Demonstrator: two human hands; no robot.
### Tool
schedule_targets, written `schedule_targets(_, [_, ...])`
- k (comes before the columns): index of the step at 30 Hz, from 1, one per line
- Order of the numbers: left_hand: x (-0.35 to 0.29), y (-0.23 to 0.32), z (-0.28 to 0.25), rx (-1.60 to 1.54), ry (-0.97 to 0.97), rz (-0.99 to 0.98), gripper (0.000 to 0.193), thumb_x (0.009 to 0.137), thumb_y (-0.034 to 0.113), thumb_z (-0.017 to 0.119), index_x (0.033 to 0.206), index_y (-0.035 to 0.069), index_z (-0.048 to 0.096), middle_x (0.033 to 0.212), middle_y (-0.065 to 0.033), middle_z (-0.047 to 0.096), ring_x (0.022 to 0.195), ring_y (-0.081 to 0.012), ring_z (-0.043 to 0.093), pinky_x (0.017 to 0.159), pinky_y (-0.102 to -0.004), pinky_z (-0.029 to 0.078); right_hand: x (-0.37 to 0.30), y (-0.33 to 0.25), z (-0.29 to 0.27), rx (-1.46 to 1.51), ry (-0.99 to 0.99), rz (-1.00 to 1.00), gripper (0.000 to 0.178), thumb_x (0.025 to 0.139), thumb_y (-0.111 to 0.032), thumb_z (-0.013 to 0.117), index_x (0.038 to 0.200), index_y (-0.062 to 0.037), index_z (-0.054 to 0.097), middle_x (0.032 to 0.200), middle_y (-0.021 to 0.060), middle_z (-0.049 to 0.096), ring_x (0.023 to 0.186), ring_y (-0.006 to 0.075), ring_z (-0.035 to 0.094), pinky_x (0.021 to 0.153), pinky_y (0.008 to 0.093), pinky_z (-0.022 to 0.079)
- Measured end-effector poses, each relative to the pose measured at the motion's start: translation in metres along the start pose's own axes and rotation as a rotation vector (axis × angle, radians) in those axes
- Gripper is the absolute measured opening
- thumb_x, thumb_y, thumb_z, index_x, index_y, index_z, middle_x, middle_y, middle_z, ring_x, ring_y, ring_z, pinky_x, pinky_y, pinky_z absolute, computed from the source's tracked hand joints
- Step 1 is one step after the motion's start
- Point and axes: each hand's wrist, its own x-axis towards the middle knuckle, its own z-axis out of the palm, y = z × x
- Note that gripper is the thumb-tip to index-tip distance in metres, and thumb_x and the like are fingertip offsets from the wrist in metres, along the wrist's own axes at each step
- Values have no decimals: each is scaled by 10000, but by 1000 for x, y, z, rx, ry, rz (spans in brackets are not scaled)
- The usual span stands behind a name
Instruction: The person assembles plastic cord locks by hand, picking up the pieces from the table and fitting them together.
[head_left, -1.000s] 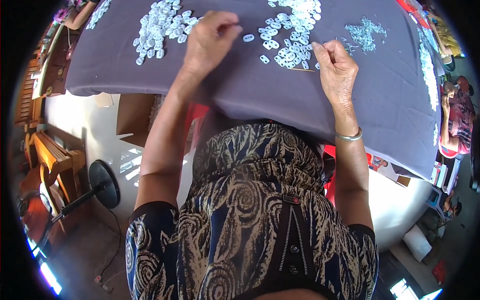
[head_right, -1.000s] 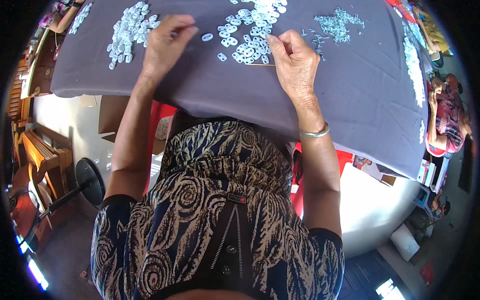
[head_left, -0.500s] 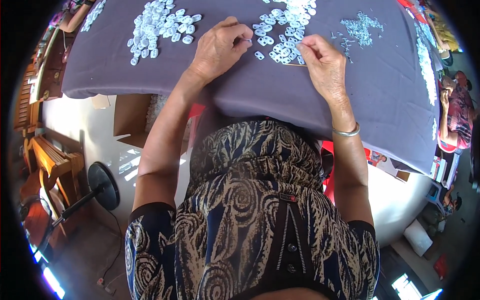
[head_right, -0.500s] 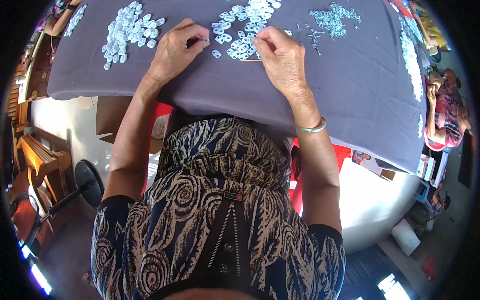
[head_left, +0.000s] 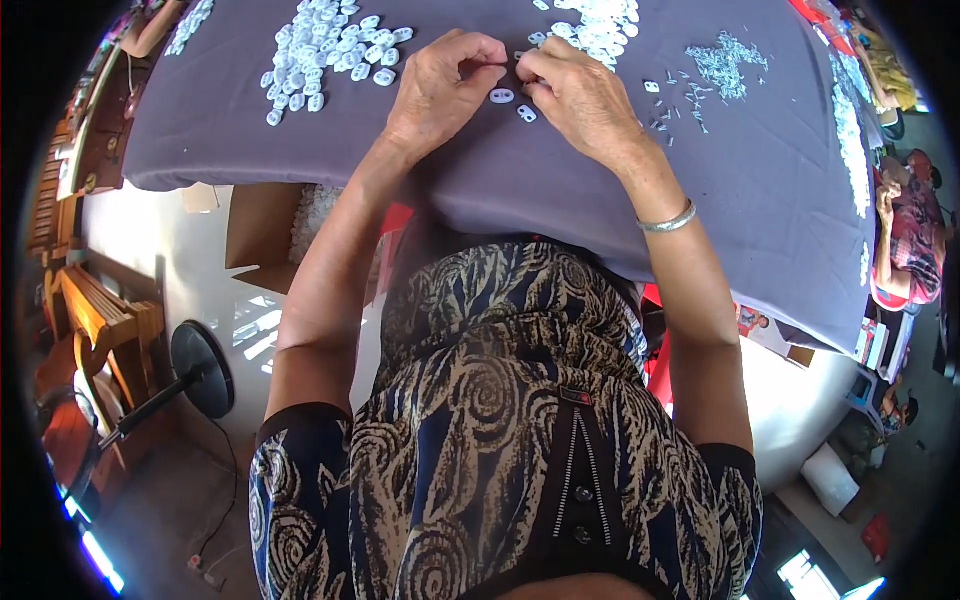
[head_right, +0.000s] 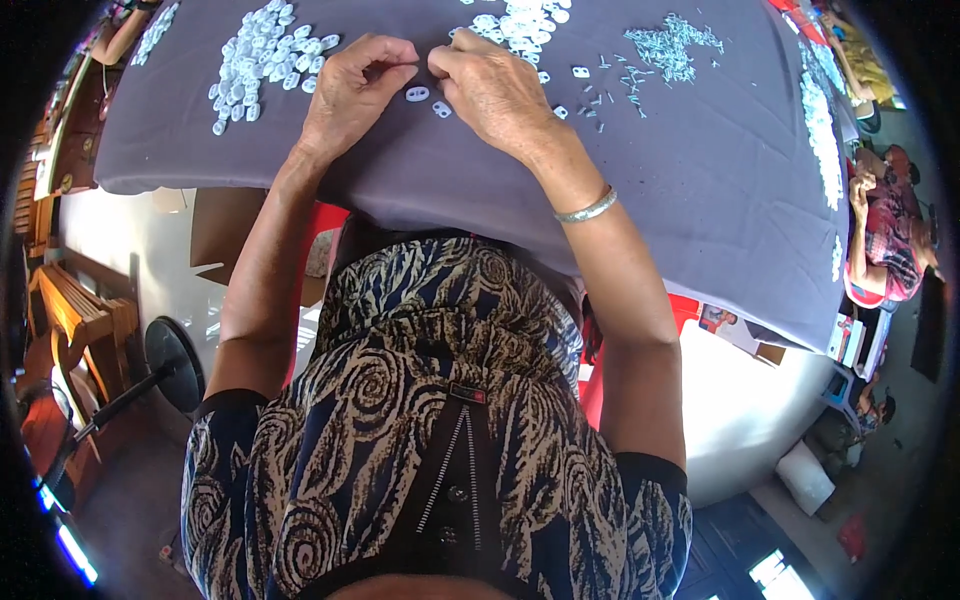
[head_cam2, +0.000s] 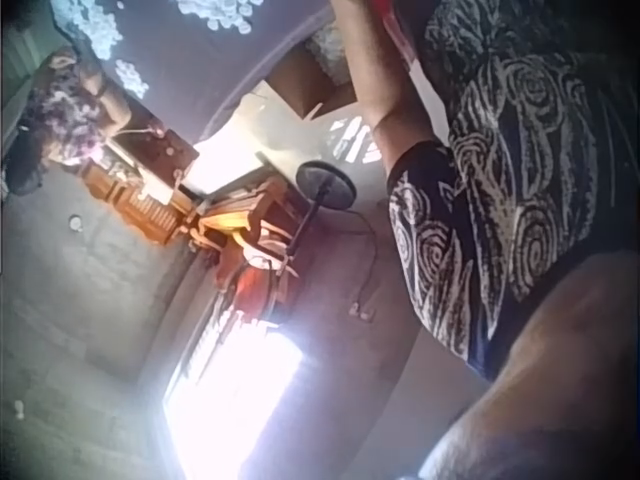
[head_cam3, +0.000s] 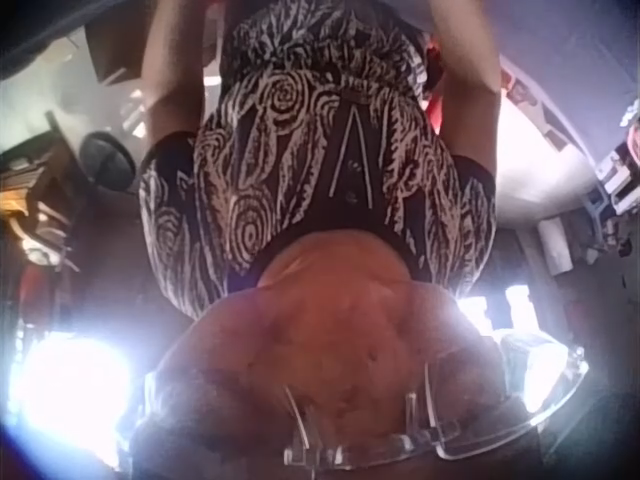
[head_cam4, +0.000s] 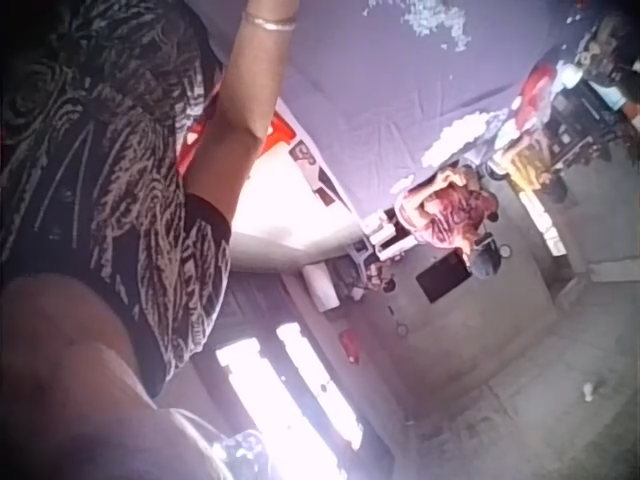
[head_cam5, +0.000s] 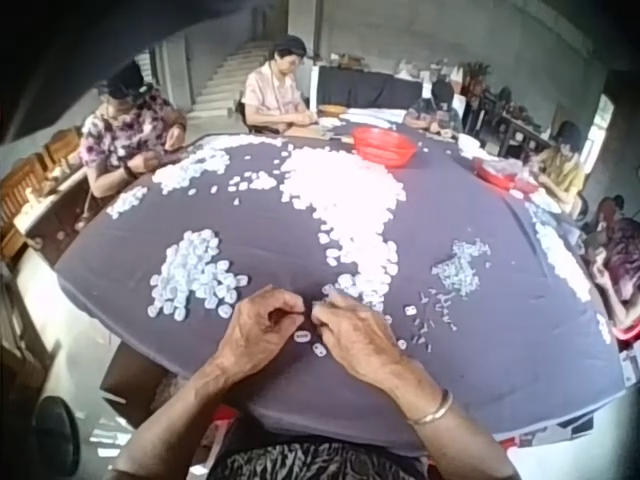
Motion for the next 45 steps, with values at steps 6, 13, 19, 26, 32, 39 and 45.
schedule_targets(6, [-2, 9, 8, -79, -7, 85, 212, 806, 16, 628, 1013, 61, 615, 878, -64, 644, 786, -167, 637, 688, -286, 505, -6, 4, 0, 125, 80, -57, 92, 788, -31, 615, 871, -40, 577, 783, 79, 565, 709, 248, 592, 646, 349, 485])
schedule_targets(13, [-8, 31, 17, -312, -225, -84, 278, 860, 46, 615, 1130, 56, 553, 812, -12, 619, 789, -87, 589, 688, -238, 491, -24, 1, -19, 697, 51, 309, 61, 861, -34, 623, 917, -11, 614, 812, -15, 605, 725, 45, 527, 646, 211, 456])
schedule_targets(19, [-15, 45, 27, -499, -202, -167, 289, 854, 14, 629, 1134, 49, 567, 845, 7, 628, 746, -62, 569, 654, -203, 469, -35, -1, -27, 937, 73, 290, 83, 887, -55, 610, 955, -11, 627, 849, -10, 605, 773, 45, 529, 683, 205, 456])
schedule_targets(26, [-16, 42, 36, -637, -113, -234, 236, 847, 23, 635, 1075, 51, 579, 835, -12, 653, 756, -65, 610, 622, -216, 487, -42, -4, -35, 987, 125, 328, 121, 893, -64, 608, 1003, -17, 616, 860, -22, 585, 804, 47, 534, 700, 195, 450])
schedule_targets(32, [-18, 49, 38, -635, -23, -200, 225, 846, 5, 635, 1060, 47, 584, 800, 2, 646, 753, -58, 606, 615, -197, 475, -45, -1, -28, 990, 137, 288, 40, 898, -34, 590, 925, -5, 591, 830, -35, 554, 760, 32, 497, 667, 185, 433])
schedule_targets(39, [-20, 50, 38, -589, -38, -133, 202, 859, -12, 613, 1053, 34, 586, 878, -19, 638, 776, -73, 601, 653, -205, 484, -45, -4, -23, 974, 207, 296, 11, 894, -4, 576, 891, -3, 586, 806, -36, 552, 733, 32, 494, 640, 189, 429])
schedule_targets(45, [-21, 53, 40, -654, -89, -183, 122, 857, -16, 618, 976, 14, 615, 864, -7, 622, 770, -59, 577, 666, -197, 476, -48, 2, -23, 977, 188, 312, 37, 889, 15, 553, 886, -6, 585, 796, -41, 552, 717, 23, 477, 621, 181, 412])
